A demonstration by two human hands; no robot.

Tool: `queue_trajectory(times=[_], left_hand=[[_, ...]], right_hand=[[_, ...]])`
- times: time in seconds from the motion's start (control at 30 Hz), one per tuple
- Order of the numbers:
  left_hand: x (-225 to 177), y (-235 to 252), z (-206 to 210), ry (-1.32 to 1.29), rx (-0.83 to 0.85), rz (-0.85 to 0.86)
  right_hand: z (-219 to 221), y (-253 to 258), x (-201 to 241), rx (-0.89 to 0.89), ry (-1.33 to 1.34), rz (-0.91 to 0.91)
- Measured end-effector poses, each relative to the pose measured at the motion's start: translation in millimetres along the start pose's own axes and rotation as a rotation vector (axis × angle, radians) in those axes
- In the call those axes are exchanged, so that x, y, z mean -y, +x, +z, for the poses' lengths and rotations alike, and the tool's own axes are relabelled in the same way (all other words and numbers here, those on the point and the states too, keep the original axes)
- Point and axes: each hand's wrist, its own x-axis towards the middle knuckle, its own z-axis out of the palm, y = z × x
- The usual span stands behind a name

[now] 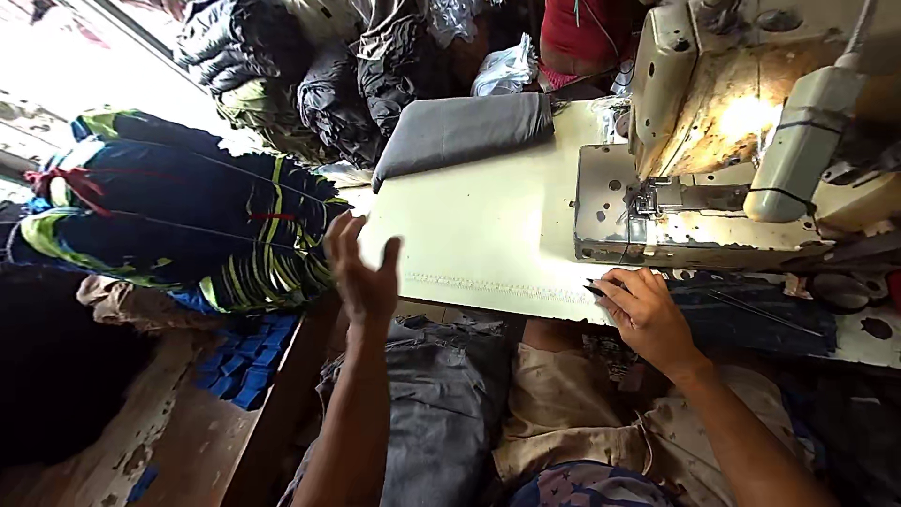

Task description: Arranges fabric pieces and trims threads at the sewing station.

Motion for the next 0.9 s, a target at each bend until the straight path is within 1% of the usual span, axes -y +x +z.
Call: queue_trajectory(times=[0.1,0.17,0.23,0.3,0.33,0.4,0.43,0.5,0.6,0.7,0.9], left_hand=[[-58.1,74.4,76.8,-0.145,0.141,0.13],[-85.3,121.2,140.4,-0.144,0.224,0.202],[-104.1,165.2,203.8,-0.129,0.275,0.232],[-115.3,197.1,256.8,-0.036,0.283,0.215],[-120.8,207.4,275.1,0.046,0.259,0.193],[-132.6,225.3,292.8,0.162,0.197,0.158],[-135.7,233.8,295.6,0.192,0.209,0.146],[-133.2,245.9,290.2,0.197,0.311,0.14],[-114.5,244.9,262.7,0.154,0.432,0.16],[-90.7,218.4,228.2,0.123,0.461,0.203],[-36.9,140.8,148.2,0.072,0.481,0.269]], right_hand=[[0.5,2.1,-0.6,-0.016,0.001,0.025],[0.8,2.3,-1.0,-0.03,0.002,0.033],[0.1,2.6,-2.2,-0.028,0.0,0.036],[-0.8,2.7,-2.1,-0.007,-0.013,0.031],[-1.7,3.0,-1.6,0.01,-0.021,0.031],[-2.5,4.1,-1.8,0.023,-0.028,0.031],[-2.2,3.8,-1.9,0.022,-0.03,0.03],[-2.1,2.2,-1.5,0.022,-0.03,0.035],[-0.6,2.7,-0.5,0.018,-0.036,0.031],[-1.1,3.0,0.3,0.021,-0.025,0.03],[-1.5,0.6,0.1,0.028,-0.001,0.012]])
